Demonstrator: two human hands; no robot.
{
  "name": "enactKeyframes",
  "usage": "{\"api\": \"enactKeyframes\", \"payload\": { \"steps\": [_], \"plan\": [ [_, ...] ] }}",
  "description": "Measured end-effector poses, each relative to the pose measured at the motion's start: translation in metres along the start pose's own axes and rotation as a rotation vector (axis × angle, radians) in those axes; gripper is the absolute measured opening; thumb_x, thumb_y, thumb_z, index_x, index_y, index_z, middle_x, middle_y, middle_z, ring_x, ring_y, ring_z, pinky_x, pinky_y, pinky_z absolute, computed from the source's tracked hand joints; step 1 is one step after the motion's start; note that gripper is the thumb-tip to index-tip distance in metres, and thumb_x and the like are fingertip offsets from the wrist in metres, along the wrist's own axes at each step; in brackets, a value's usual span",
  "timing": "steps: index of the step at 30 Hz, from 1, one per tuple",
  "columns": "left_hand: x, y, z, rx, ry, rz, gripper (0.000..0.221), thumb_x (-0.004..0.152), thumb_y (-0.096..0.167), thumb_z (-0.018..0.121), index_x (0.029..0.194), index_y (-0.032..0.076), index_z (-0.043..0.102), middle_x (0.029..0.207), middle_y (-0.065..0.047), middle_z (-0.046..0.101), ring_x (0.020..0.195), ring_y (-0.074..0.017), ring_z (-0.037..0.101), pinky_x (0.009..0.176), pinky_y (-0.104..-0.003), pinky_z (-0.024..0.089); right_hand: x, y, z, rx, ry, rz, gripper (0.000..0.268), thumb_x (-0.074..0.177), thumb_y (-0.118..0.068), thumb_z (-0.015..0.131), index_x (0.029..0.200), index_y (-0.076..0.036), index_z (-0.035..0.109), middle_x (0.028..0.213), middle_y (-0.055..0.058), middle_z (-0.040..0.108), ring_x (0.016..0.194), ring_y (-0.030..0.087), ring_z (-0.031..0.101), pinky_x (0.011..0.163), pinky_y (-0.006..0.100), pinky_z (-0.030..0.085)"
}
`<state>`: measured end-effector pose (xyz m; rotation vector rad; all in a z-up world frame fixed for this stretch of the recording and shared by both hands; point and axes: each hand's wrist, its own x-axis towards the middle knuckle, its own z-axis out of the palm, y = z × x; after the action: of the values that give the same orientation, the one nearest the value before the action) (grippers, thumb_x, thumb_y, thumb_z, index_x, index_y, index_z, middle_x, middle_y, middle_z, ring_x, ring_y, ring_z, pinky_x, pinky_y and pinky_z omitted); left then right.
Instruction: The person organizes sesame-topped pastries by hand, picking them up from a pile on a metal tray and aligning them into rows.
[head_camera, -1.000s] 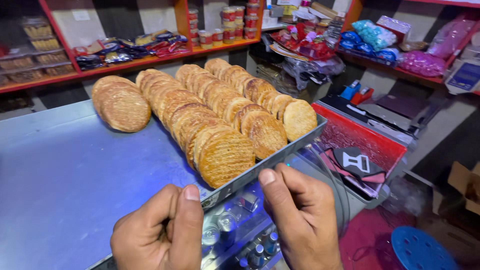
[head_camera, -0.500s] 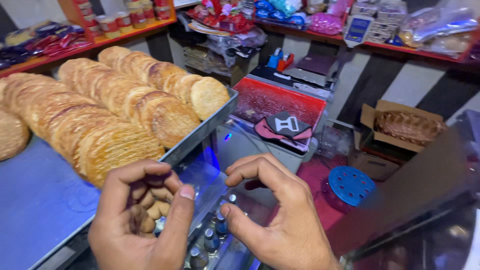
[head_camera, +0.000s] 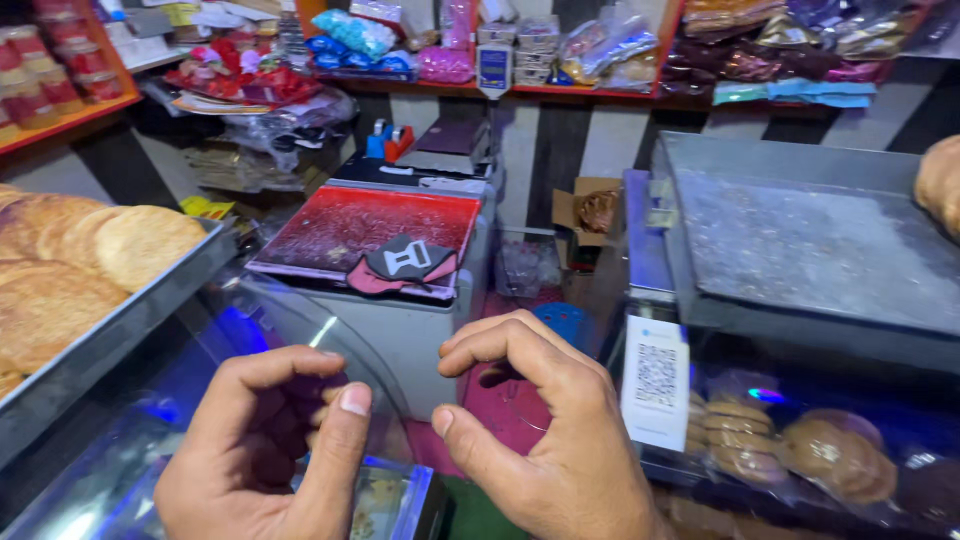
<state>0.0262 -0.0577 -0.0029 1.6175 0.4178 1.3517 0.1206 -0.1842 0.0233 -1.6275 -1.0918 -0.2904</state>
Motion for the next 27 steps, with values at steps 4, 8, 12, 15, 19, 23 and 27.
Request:
{"api": "enactKeyframes", "payload": {
  "steps": [4, 8, 12, 15, 19, 23, 27],
  "plan": [
    [-0.029, 0.025, 0.041, 0.018, -0.084, -0.019, 0.006, 0.089, 0.011, 0.076, 0.091, 0.007, 0.073, 0.063, 0.001, 0.06, 0.053, -0.0024, 0.051, 0.046, -0.015, 0.039, -0.022, 0.002, -0.055, -0.049, 0.052, 0.03, 0.02, 0.079, -0.016, 0.073, 0.098, -0.011, 0.072, 0.098, 0.002, 0.074, 0.088, 0.013, 0.07, 0.08, 0.026, 0.056],
    [-0.066, 0.045, 0.085, -0.071, -0.18, -0.005, 0.006, 0.089, 0.011, 0.075, 0.088, 0.005, 0.073, 0.065, 0.001, 0.064, 0.055, -0.0023, 0.052, 0.047, -0.015, 0.037, -0.05, 0.005, -0.113, -0.103, 0.125, 0.061, 0.018, 0.079, -0.016, 0.073, 0.097, -0.012, 0.072, 0.095, 0.001, 0.074, 0.085, 0.012, 0.069, 0.075, 0.026, 0.057],
    [-0.105, 0.072, 0.127, -0.161, -0.302, -0.054, 0.012, 0.092, 0.013, 0.073, 0.082, 0.006, 0.072, 0.056, 0.003, 0.05, 0.049, -0.0029, 0.042, 0.044, -0.016, 0.031, -0.083, 0.008, -0.17, -0.171, 0.182, 0.104, 0.018, 0.08, -0.021, 0.072, 0.096, -0.012, 0.072, 0.093, -0.001, 0.074, 0.085, 0.013, 0.069, 0.079, 0.027, 0.056],
    [-0.131, 0.079, 0.159, -0.228, -0.435, -0.02, 0.017, 0.092, 0.017, 0.073, 0.079, 0.007, 0.071, 0.055, 0.003, 0.055, 0.049, -0.002, 0.045, 0.046, -0.016, 0.032, -0.107, 0.008, -0.213, -0.288, 0.226, 0.19, 0.02, 0.076, -0.02, 0.073, 0.095, -0.014, 0.074, 0.092, -0.002, 0.075, 0.082, 0.011, 0.071, 0.08, 0.025, 0.053],
    [-0.153, 0.095, 0.197, -0.29, -0.591, 0.049, 0.018, 0.092, 0.018, 0.072, 0.078, 0.008, 0.069, 0.057, 0.007, 0.056, 0.052, 0.0019, 0.045, 0.047, -0.015, 0.035, -0.129, 0.007, -0.257, -0.353, 0.316, 0.242, 0.019, 0.076, -0.019, 0.073, 0.094, -0.014, 0.074, 0.091, -0.003, 0.076, 0.085, 0.01, 0.07, 0.077, 0.025, 0.055],
    [-0.169, 0.109, 0.233, -0.394, -0.773, -0.051, 0.021, 0.093, 0.016, 0.072, 0.076, 0.005, 0.072, 0.06, 0.003, 0.06, 0.057, -0.0029, 0.05, 0.05, -0.02, 0.04, -0.149, 0.012, -0.29, -0.36, 0.381, 0.353, 0.019, 0.077, -0.02, 0.075, 0.096, -0.015, 0.076, 0.094, -0.004, 0.079, 0.086, 0.008, 0.071, 0.082, 0.025, 0.055],
    [-0.173, 0.125, 0.274, -0.347, -1.014, -0.097, 0.021, 0.094, 0.023, 0.071, 0.078, 0.009, 0.074, 0.06, 0.003, 0.058, 0.056, -0.006, 0.049, 0.051, -0.026, 0.039, -0.158, 0.021, -0.318, -0.273, 0.426, 0.402, 0.019, 0.081, -0.012, 0.076, 0.099, -0.011, 0.074, 0.096, 0.0, 0.078, 0.079, 0.009, 0.073, 0.077, 0.023, 0.063]
  ]
}}
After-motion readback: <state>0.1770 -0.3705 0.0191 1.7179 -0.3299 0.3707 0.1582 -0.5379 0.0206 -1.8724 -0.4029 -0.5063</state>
